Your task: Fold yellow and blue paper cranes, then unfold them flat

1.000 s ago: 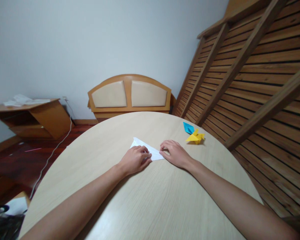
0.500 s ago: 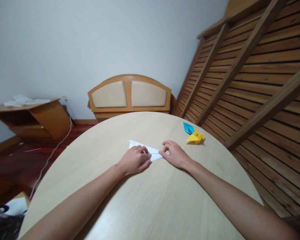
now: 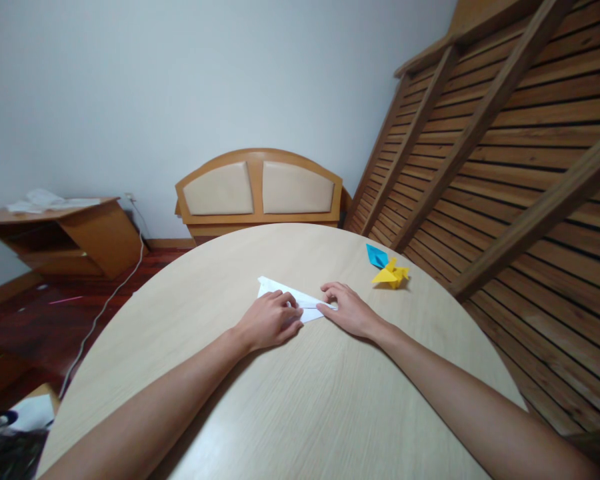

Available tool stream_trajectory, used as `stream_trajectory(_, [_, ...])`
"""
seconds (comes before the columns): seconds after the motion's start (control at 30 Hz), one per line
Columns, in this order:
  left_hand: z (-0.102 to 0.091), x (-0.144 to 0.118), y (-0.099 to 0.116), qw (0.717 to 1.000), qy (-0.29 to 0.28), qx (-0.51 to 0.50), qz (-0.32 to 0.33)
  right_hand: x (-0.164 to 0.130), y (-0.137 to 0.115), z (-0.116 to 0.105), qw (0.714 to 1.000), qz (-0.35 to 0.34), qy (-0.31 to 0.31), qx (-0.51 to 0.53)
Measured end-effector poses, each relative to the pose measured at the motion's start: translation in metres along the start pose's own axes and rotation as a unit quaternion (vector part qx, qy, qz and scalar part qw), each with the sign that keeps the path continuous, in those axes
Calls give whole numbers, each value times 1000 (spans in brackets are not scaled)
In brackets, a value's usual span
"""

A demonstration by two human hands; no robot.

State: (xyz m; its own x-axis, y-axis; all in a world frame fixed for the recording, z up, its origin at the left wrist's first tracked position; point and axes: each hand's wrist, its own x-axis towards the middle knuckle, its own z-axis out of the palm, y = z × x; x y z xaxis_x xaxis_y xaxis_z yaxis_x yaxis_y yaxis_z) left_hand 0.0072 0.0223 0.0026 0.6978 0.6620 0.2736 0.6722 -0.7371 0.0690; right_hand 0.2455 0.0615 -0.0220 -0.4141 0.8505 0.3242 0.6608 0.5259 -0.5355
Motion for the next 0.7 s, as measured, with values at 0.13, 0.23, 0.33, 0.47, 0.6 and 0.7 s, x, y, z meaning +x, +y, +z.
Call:
stream_trajectory(0.13, [0, 0, 0, 1000, -1, 1, -3, 0, -2, 0, 1000, -18, -8, -2])
stream_trajectory(0.23, [0, 0, 1, 1000, -2, 2, -2, 0, -2, 1, 1000, -27, -9, 4])
stream_trajectory(0.33, [0, 0, 1, 1000, 0, 1, 0, 0, -1, 1, 999, -35, -8, 10])
stream_trajectory(0.47, [0, 0, 1, 1000, 2, 3, 3, 0, 0, 1, 999, -49, -3, 15])
stream_trajectory(0.6, [0, 0, 1, 1000, 1, 9, 6, 1, 1, 0, 998, -56, -3, 16])
stream_trajectory(0.7, [0, 1, 2, 1000, 2, 13, 4, 1, 1, 0, 998, -59, -3, 21])
